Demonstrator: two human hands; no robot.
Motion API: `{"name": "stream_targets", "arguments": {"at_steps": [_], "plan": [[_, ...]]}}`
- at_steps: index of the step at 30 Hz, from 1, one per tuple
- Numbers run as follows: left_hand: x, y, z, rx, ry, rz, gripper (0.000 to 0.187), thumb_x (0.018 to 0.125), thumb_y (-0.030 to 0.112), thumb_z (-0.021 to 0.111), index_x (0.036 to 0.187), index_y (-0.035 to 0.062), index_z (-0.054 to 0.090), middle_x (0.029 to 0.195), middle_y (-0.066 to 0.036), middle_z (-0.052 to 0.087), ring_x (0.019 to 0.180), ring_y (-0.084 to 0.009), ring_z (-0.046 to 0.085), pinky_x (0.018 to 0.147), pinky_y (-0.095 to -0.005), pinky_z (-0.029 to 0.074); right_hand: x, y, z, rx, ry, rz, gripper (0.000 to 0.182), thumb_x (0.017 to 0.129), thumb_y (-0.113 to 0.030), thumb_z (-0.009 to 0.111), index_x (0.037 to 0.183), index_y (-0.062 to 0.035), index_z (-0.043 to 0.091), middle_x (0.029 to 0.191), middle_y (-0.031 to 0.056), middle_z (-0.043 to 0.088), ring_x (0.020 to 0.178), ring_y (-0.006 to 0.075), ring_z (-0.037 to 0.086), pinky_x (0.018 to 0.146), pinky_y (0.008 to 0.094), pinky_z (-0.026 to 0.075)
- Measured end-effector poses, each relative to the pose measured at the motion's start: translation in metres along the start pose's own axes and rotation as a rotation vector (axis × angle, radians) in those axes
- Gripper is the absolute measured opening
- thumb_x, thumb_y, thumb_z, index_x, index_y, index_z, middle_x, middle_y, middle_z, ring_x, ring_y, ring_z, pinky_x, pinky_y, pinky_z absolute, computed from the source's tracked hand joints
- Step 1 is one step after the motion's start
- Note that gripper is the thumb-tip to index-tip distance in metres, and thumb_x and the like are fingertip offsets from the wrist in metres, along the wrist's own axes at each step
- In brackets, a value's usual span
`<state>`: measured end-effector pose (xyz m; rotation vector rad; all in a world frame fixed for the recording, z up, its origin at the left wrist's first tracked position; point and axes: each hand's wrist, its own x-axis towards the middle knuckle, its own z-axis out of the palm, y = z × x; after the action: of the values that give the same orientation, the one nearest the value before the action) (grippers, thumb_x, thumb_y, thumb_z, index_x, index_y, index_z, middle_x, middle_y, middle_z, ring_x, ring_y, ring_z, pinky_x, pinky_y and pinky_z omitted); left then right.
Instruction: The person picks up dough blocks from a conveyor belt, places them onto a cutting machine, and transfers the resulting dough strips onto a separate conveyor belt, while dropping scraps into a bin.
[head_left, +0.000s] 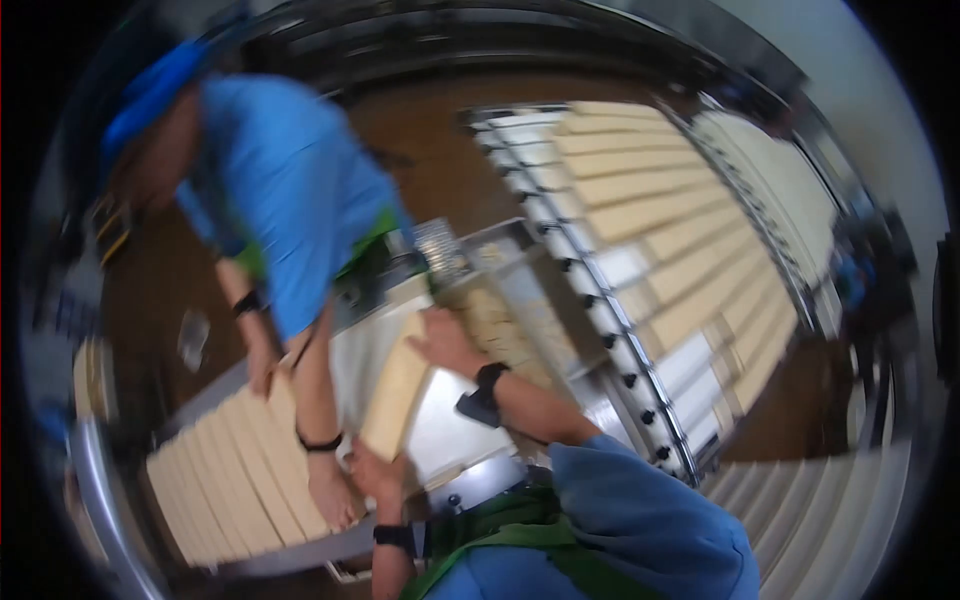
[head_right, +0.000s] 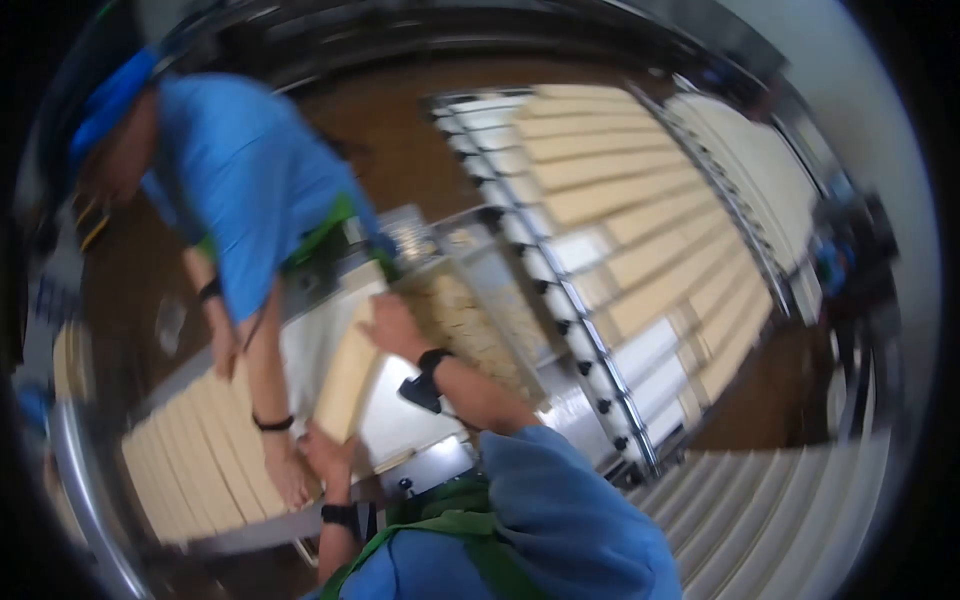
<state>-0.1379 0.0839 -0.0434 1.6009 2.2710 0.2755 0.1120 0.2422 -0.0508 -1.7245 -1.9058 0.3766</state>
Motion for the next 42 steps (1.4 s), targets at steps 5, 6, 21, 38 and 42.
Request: {"name": "stream_targets", "arguments": {"at_steps": [5,6,21,38,42], "plan": [[-0.036,0.05,-0.003,-0.105,0.147,0.276,0.078,0.068,0.018,0.088,0.136,0.0132,0.051,0.127,-0.022,0.053,0.114,-0.0441,0.059,0.097,-0.0514,0.049,-0.091,0.014,-0.1,0.144,0.302,0.139,0.06,0.092,-0.035,0.072,0.132,0.0052,0.054,0.121,0.0268,0.059,0.116,0.0437,0.055,0.102,0.0506,0.045],[-0.042,0.072,-0.007,-0.132,0.167,0.382,0.078,0.068,0.014,0.087,0.138,0.0133,0.052,0.129,-0.021,0.052,0.117,-0.0437,0.056,0.098,-0.0511,0.048,-0.111,0.022,-0.125,0.166,0.377,0.252,0.06,0.092,-0.035,0.072,0.133,0.0047,0.053,0.123,0.0269,0.059,0.117,0.0441,0.055,0.102,0.0503,0.045],[-0.241,0.346,0.005,-0.297,-0.606,1.058,0.076,0.08,0.016,0.082,0.147,0.012,0.047,0.13,-0.024,0.045,0.119,-0.0463,0.048,0.099,-0.0527,0.045,-0.337,0.27,-0.368,-0.2,0.841,0.787,0.049,0.099,-0.039,0.063,0.126,0.0014,0.064,0.119,0.023,0.069,0.11,0.0433,0.066,0.094,0.0481,0.052],[-0.255,0.392,0.026,-0.281,-0.67,1.048,0.047,0.097,0.018,0.064,0.142,0.0102,0.051,0.124,-0.022,0.056,0.116,-0.0447,0.059,0.099,-0.0513,0.048,-0.334,0.258,-0.376,-0.575,0.653,0.905,0.055,0.097,-0.038,0.066,0.139,-0.0033,0.058,0.126,0.0226,0.063,0.124,0.0379,0.057,0.12,0.0605,0.022],[-0.264,0.407,0.051,-0.317,-0.594,1.083,0.046,0.099,0.018,0.063,0.141,0.0069,0.05,0.125,-0.022,0.055,0.117,-0.0444,0.058,0.099,-0.0516,0.047,-0.346,0.234,-0.357,-0.579,0.625,0.896,0.059,0.097,-0.034,0.066,0.147,-0.0066,0.052,0.144,0.0219,0.051,0.143,0.0389,0.038,0.12,0.0662,0.016]]}}
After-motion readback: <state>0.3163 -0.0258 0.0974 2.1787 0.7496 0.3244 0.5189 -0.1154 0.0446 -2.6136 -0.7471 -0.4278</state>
